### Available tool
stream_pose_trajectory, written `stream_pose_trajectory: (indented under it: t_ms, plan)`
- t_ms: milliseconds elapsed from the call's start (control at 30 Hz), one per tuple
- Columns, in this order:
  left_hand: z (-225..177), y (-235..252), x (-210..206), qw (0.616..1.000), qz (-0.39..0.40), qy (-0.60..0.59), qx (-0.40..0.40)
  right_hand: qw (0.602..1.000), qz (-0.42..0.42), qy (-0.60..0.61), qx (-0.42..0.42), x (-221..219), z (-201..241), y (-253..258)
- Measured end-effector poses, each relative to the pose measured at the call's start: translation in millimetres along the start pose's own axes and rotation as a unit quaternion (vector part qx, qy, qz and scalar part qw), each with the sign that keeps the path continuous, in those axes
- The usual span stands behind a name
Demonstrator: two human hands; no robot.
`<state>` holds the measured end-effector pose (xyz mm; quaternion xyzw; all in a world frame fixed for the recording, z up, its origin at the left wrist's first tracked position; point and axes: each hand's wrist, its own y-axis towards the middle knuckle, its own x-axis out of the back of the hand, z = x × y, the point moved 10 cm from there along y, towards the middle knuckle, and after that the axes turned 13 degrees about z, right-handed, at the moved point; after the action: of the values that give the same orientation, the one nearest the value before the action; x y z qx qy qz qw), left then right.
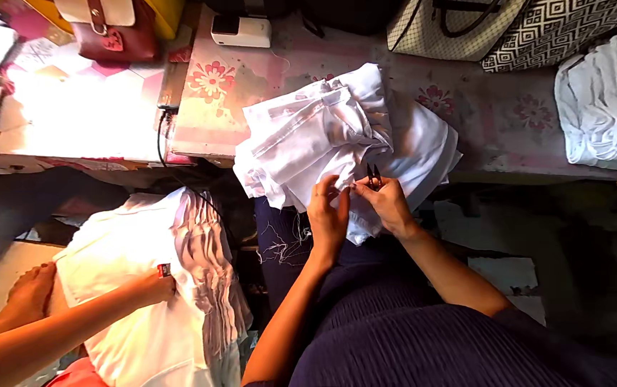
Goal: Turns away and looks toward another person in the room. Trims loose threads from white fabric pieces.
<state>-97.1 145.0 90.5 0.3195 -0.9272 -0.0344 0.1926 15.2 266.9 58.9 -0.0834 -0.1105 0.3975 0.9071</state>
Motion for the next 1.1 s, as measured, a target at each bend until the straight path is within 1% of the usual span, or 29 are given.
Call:
stream_pose_trajectory:
  t_ms: [33,67,100,167,200,233,267,333,367,433,467,500,533,600,667,733,833,967,1033,1100]
  plan:
    - [17.6,4.6,-1.6,0.998,0.019,-0.048,0.047,0.999,0.005,0.044,-0.002,-2.3,-2.1,0.9]
    - [29.9,8.0,-1.7,0.995,0.021,-0.073,0.063,0.996,0.017,0.087,-0.011,-4.6,-4.3,1.9]
    - [37.3,10.6,-1.5,0.995,0.016,-0.083,0.057,0.991,0.035,0.129,-0.025,-7.0,-6.8,2.9]
    - [51.0,11.1,-2.8,0.996,0.012,-0.068,0.057,0.973,0.081,0.208,-0.049,-12.8,-11.4,2.6]
    - [60.3,9.0,-2.8,0.995,0.015,-0.054,0.081,0.965,0.103,0.235,-0.057,-15.6,-12.8,1.5]
    - [68.3,7.4,-2.7,0.992,0.023,-0.052,0.11,0.96,0.117,0.246,-0.062,-17.4,-12.4,1.5]
    - [70.4,6.7,-2.6,0.989,0.031,-0.06,0.129,0.962,0.113,0.24,-0.064,-16.4,-11.4,2.5]
    - [62.5,4.0,-4.5,0.986,0.046,-0.085,0.138,0.979,0.067,0.188,-0.046,-7.6,-10.5,2.7]
    - [56.8,2.6,-4.4,0.987,0.045,-0.088,0.129,0.988,0.036,0.15,-0.028,-1.4,-10.3,2.1]
    - [44.5,1.3,1.4,0.995,0.021,-0.061,0.074,0.998,-0.024,0.06,0.008,12.6,-7.0,1.2]
    - [39.0,-0.6,5.4,0.998,0.004,-0.039,0.046,0.999,-0.036,0.023,0.012,17.3,-6.7,0.9]
    - [32.8,-3.2,8.7,1.0,-0.013,-0.021,0.016,1.0,-0.03,0.008,0.0,18.9,-9.5,1.5]
    - [25.2,-6.2,9.7,0.999,-0.024,-0.009,-0.019,0.999,-0.007,0.014,-0.03,17.2,-15.6,2.8]
    - [10.7,-11.5,3.6,0.997,-0.025,0.004,-0.076,0.992,0.046,0.065,-0.096,7.7,-29.4,3.4]
    - [3.2,-13.1,-8.3,0.993,-0.017,0.017,-0.114,0.986,0.061,0.107,-0.115,0.8,-32.5,1.8]
    - [4.7,-11.5,-17.1,0.991,-0.018,0.03,-0.127,0.986,0.053,0.116,-0.104,-1.4,-28.9,1.4]
    - [8.5,-7.1,-18.6,0.99,-0.027,0.034,-0.137,0.991,0.044,0.101,-0.082,0.1,-24.3,2.6]
    - [14.3,-5.0,-16.6,0.989,-0.024,0.023,-0.142,0.989,0.059,0.109,-0.077,-2.1,-26.2,3.4]
    - [20.3,-3.0,-17.8,0.99,-0.012,0.005,-0.138,0.987,0.067,0.125,-0.077,-3.5,-27.7,4.0]
    - [24.0,-1.3,-19.8,0.991,0.017,-0.008,-0.133,0.985,0.08,0.131,-0.076,-4.3,-28.2,4.3]
